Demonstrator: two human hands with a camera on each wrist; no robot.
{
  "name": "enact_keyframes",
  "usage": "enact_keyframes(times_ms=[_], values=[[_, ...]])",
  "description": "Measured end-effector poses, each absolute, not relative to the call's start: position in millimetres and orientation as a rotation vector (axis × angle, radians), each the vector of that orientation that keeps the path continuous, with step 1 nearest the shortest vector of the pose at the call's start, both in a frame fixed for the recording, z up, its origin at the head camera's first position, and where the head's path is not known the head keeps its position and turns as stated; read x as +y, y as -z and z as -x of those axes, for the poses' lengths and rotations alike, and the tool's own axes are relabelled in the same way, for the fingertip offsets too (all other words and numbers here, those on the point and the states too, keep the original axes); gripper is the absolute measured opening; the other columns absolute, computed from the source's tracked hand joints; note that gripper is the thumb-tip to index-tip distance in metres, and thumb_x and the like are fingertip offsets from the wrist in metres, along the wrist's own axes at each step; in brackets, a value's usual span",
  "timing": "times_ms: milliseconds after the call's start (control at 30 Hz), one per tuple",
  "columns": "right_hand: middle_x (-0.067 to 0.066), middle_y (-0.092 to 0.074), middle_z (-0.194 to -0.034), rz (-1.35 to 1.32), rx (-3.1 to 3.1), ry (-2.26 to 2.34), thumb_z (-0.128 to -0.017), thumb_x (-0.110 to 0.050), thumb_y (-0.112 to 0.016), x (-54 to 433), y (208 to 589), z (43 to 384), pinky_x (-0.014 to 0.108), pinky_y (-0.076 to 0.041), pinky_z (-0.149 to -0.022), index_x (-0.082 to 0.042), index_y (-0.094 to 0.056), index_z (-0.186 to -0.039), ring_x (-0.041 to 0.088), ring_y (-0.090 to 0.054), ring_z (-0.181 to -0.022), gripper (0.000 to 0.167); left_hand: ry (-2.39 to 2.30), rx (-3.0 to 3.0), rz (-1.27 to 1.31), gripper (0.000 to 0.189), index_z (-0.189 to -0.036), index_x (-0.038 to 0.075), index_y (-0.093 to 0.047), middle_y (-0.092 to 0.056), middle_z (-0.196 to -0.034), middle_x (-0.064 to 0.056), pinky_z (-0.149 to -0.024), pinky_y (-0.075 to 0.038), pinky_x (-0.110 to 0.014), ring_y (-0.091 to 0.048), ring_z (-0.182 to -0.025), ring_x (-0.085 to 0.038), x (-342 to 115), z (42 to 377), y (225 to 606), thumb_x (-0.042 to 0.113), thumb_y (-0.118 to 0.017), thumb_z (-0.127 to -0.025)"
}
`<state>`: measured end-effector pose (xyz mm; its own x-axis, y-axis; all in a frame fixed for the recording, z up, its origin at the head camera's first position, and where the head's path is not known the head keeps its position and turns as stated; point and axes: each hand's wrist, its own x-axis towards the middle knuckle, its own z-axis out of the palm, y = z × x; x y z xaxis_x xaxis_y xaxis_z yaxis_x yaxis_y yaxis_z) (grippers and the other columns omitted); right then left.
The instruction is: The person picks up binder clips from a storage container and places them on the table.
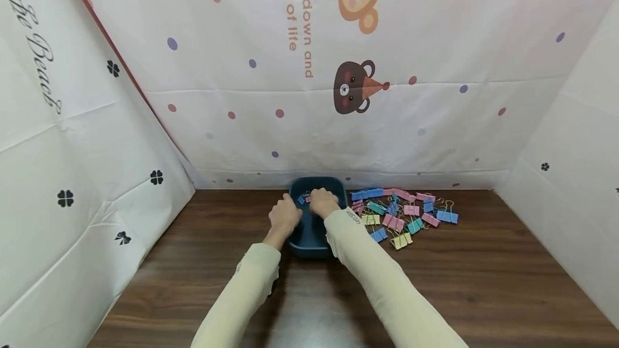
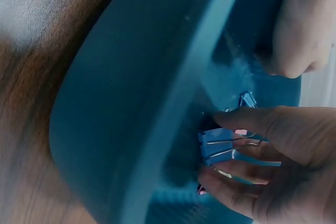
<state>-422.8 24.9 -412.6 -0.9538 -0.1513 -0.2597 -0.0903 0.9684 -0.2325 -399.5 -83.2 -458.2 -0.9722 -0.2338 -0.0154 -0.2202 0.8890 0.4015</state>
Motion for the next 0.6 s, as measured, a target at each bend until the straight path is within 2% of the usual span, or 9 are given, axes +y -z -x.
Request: enact_keyframes(times_ms=[167,267,333,467,533,600], values=[[0.013,-0.068,-0.102,0.239,2.852,0.351,-0.098,-0.011,-0.064,34,401,418,0.034,-0.046,-0.061,-0.005,-0.071,-0.113,0.022,-0.057,-0.072,0.017,0.633,-3.024,-0.370,0.045,-0.127,-0.003,-0.054,-0.071,-0.101,-0.023,-0.082,-0.058,-0.052,-0.071,-0.087,-0.036,-82,397,456,0.026,-0.066,-0.095],[0.014,-0.068,-0.105,0.266,2.857,0.353,-0.097,-0.009,-0.065,38,392,418,0.033,-0.045,-0.058,-0.005,-0.070,-0.113,0.021,-0.057,-0.069,0.017,0.633,-3.030,-0.372,0.045,-0.128,-0.004,-0.053,-0.071,-0.104,-0.024,-0.084,-0.058,-0.052,-0.071,-0.091,-0.037,-81,395,455,0.025,-0.066,-0.096],[0.016,-0.068,-0.112,0.282,2.865,0.343,-0.096,-0.011,-0.068,41,384,415,0.033,-0.049,-0.060,-0.004,-0.070,-0.116,0.021,-0.060,-0.072,0.021,0.630,-3.033,-0.372,0.045,-0.127,-0.004,-0.053,-0.071,-0.106,-0.024,-0.085,-0.058,-0.053,-0.071,-0.093,-0.038,-81,395,455,0.025,-0.066,-0.095],[0.019,-0.061,-0.130,0.300,2.874,0.335,-0.094,-0.015,-0.073,50,368,411,0.038,-0.055,-0.075,-0.004,-0.065,-0.126,0.026,-0.063,-0.089,0.035,0.612,-3.050,-0.362,0.047,-0.129,-0.004,-0.052,-0.071,-0.109,-0.025,-0.086,-0.057,-0.053,-0.071,-0.097,-0.039,-82,397,456,0.025,-0.066,-0.095],[0.020,-0.058,-0.134,0.304,2.884,0.345,-0.094,-0.016,-0.073,56,360,408,0.040,-0.055,-0.081,-0.003,-0.064,-0.128,0.028,-0.062,-0.096,0.038,0.604,-3.061,-0.352,0.048,-0.130,-0.004,-0.051,-0.070,-0.110,-0.025,-0.087,-0.057,-0.053,-0.071,-0.097,-0.039,-82,399,456,0.025,-0.065,-0.095],[0.020,-0.059,-0.131,0.312,2.907,0.348,-0.093,-0.015,-0.073,63,351,406,0.041,-0.055,-0.083,-0.002,-0.064,-0.126,0.028,-0.062,-0.097,0.036,0.609,-3.062,-0.348,0.049,-0.132,-0.005,-0.050,-0.070,-0.110,-0.025,-0.088,-0.057,-0.053,-0.071,-0.097,-0.038,-83,399,454,0.025,-0.064,-0.095]])
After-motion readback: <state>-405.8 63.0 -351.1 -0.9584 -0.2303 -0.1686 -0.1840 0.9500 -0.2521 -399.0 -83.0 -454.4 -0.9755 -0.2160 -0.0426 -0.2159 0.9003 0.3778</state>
